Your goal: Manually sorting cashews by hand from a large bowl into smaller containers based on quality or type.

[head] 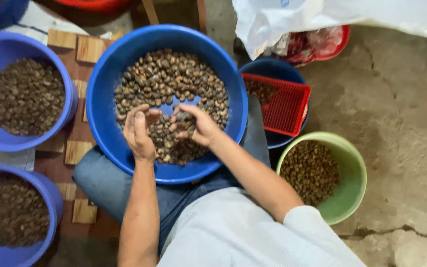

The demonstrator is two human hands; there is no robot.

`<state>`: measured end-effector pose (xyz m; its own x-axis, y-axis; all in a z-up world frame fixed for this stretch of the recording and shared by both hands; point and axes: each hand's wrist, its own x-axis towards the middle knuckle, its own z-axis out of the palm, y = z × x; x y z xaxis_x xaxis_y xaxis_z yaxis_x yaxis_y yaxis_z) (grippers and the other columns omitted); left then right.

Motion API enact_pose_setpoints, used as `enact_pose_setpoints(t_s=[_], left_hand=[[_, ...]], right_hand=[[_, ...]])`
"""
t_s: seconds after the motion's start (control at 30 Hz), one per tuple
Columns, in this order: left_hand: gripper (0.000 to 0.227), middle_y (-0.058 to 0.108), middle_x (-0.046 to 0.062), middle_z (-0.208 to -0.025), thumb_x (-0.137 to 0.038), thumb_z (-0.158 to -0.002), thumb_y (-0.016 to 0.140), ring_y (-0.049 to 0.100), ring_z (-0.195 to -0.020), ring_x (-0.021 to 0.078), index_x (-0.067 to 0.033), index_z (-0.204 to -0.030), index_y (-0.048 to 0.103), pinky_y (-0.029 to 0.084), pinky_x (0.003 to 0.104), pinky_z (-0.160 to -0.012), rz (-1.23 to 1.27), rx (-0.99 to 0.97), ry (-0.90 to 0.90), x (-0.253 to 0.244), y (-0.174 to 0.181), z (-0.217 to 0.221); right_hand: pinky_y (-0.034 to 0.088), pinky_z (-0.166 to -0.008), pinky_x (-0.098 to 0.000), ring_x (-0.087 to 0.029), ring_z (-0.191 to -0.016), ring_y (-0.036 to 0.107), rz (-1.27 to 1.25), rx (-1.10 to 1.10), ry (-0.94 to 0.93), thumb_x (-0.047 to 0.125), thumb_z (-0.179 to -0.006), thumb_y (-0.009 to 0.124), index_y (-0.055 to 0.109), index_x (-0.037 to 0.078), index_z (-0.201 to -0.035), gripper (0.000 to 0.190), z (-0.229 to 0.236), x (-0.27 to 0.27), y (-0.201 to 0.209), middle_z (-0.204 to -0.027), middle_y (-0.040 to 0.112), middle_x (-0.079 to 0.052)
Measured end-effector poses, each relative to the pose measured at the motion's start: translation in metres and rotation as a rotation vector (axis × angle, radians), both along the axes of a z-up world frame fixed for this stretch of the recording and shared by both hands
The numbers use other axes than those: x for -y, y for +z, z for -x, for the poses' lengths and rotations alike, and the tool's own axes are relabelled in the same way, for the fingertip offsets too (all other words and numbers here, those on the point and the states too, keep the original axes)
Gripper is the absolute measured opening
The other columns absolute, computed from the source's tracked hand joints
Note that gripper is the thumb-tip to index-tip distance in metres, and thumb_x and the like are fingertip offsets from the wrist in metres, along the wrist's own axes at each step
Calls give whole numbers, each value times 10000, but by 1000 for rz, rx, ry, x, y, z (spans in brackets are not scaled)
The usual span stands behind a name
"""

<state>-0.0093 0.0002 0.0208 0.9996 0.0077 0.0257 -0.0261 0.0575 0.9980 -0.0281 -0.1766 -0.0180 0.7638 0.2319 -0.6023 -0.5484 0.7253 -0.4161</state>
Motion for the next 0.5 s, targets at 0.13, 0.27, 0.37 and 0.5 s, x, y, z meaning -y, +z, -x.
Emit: enact_pose_setpoints(t_s=[0.13, 0.27, 0.37, 0.5], left_hand=[[339, 746, 138, -962, -309, -1111, 529, 748, -870, 212, -3, -1182, 657, 625, 319, -747, -37, -35, -4, 0, -19, -1], [191, 761, 163, -902, -151, -1067, 605, 763, -759, 204, 17, -1131, 671, 604, 252, -630, -140, -39, -37, 4, -26, -1], [155, 760, 154, -910, -100, -1087, 568, 763, -770, 174, -1, -1122, 683, 607, 232, -638, -167, -38, -69, 8, -26, -1], [146, 755, 150, -884, -121, -1069, 608, 749, -738, 168, -3, -1096, 690, 601, 234, -631, -156, -57, -48, 13, -31, 0]], right_hand=[[653, -495, -350, -277, -770, 771, 14, 54, -172, 378, -936, 671, 672, 81, -1078, 330, 15, 57, 24, -913, 723, -152], [573, -475, -271, -243, -744, 739, 80, 109, -418, 407, -880, 722, 686, 114, -1055, 343, 37, 129, 67, -884, 698, -115], [508, -505, -201, -173, -760, 706, 223, 113, -533, 471, -881, 715, 704, 174, -1027, 331, 60, 195, 34, -883, 683, -44], [627, -661, -286, -230, -905, 755, 273, -55, -710, 400, -877, 734, 726, 138, -1054, 316, 87, 249, -42, -992, 742, -72]])
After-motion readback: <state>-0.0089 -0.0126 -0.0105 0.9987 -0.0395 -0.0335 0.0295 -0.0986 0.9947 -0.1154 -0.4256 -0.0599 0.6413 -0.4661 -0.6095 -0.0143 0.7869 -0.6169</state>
